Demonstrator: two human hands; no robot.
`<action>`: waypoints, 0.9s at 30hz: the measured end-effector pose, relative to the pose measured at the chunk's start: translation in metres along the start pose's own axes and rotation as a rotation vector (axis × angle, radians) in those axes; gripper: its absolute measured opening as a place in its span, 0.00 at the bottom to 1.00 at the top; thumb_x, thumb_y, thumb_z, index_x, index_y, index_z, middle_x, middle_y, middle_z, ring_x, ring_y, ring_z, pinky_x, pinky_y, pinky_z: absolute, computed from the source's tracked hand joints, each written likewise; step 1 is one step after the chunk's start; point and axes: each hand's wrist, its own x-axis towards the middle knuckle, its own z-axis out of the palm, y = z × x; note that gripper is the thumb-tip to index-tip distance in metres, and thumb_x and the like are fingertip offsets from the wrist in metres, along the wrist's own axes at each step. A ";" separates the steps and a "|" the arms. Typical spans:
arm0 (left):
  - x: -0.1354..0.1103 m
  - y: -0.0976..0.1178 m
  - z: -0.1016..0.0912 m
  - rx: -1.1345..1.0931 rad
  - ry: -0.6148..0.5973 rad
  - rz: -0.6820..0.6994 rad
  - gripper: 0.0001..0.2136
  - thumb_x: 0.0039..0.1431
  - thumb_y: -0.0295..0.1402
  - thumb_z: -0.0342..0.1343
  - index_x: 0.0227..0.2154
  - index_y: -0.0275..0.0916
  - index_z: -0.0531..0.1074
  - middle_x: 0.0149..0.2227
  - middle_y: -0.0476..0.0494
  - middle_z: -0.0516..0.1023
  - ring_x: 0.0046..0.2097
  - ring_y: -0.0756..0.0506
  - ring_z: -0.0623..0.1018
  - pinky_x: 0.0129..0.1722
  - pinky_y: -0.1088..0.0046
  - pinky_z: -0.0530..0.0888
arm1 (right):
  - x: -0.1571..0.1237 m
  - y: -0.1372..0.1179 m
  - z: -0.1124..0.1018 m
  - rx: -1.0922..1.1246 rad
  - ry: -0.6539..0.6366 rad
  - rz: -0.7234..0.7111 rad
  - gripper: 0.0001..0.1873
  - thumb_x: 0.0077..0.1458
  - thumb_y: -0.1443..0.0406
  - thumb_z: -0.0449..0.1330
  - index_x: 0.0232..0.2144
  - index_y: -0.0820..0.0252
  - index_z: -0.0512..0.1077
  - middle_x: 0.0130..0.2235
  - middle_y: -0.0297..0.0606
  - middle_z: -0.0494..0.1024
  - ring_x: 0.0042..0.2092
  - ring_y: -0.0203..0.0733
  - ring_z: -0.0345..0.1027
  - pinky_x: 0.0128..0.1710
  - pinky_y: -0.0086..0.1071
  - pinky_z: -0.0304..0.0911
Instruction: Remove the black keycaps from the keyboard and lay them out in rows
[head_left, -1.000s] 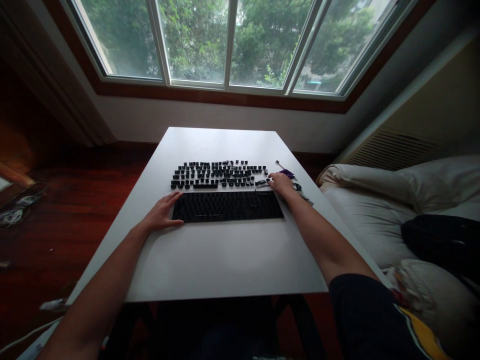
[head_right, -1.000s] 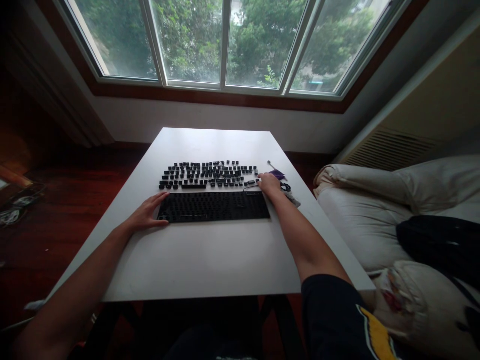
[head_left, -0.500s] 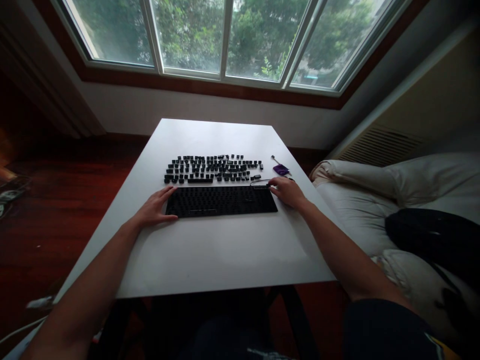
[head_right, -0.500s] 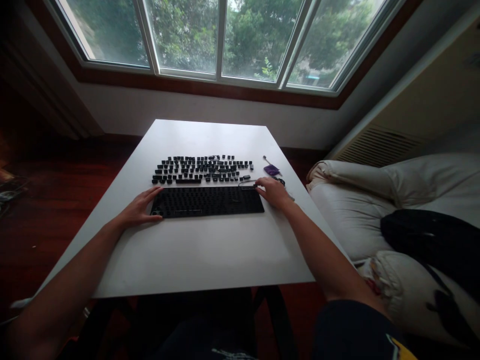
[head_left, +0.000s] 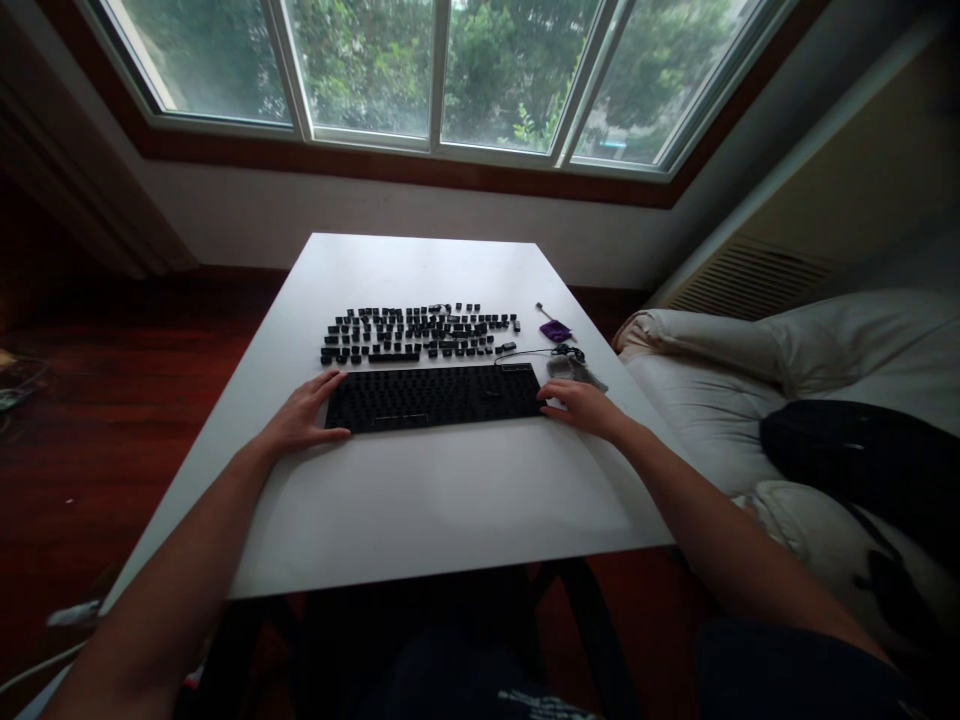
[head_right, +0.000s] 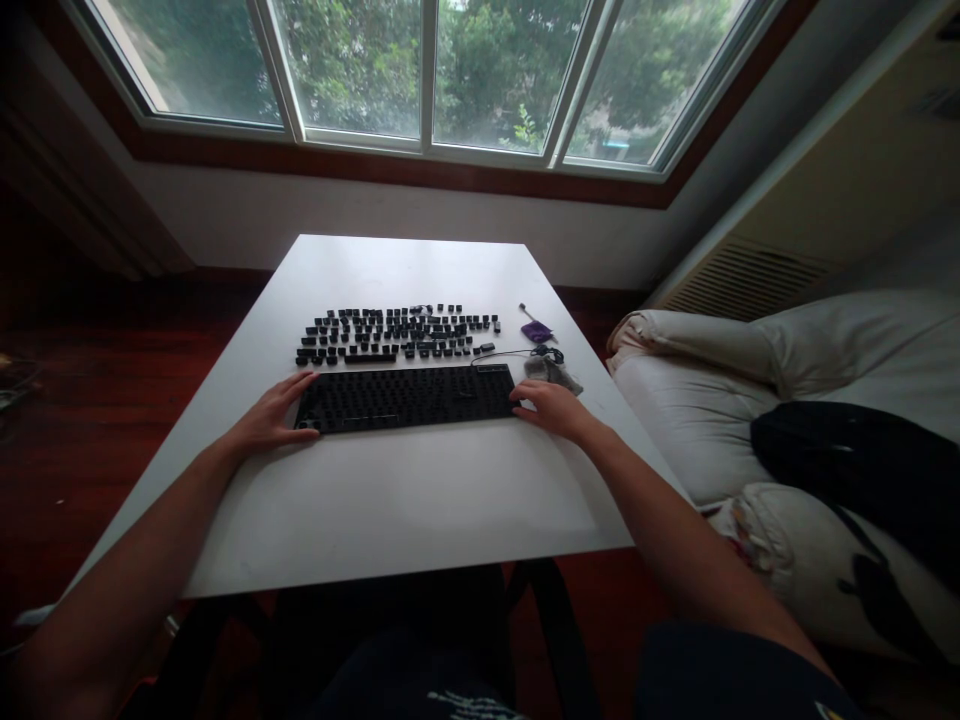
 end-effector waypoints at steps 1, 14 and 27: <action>0.000 0.000 0.000 0.000 0.000 0.002 0.50 0.52 0.59 0.62 0.73 0.49 0.47 0.73 0.39 0.50 0.71 0.29 0.57 0.68 0.48 0.59 | 0.000 0.000 0.000 -0.002 -0.001 0.000 0.11 0.60 0.61 0.60 0.43 0.54 0.78 0.46 0.40 0.81 0.43 0.46 0.75 0.44 0.35 0.67; 0.000 0.000 0.000 0.008 0.000 0.003 0.49 0.53 0.59 0.62 0.73 0.48 0.47 0.74 0.38 0.50 0.70 0.29 0.57 0.68 0.49 0.59 | -0.002 -0.007 0.015 -0.232 0.067 -0.054 0.09 0.62 0.65 0.59 0.44 0.55 0.77 0.46 0.41 0.81 0.46 0.46 0.76 0.43 0.35 0.70; 0.001 0.002 -0.001 0.023 -0.001 0.013 0.49 0.54 0.59 0.61 0.73 0.48 0.46 0.73 0.37 0.50 0.70 0.30 0.57 0.68 0.48 0.59 | -0.034 -0.024 0.063 -0.258 0.308 -0.031 0.30 0.69 0.59 0.51 0.70 0.60 0.57 0.63 0.49 0.70 0.63 0.55 0.66 0.64 0.49 0.63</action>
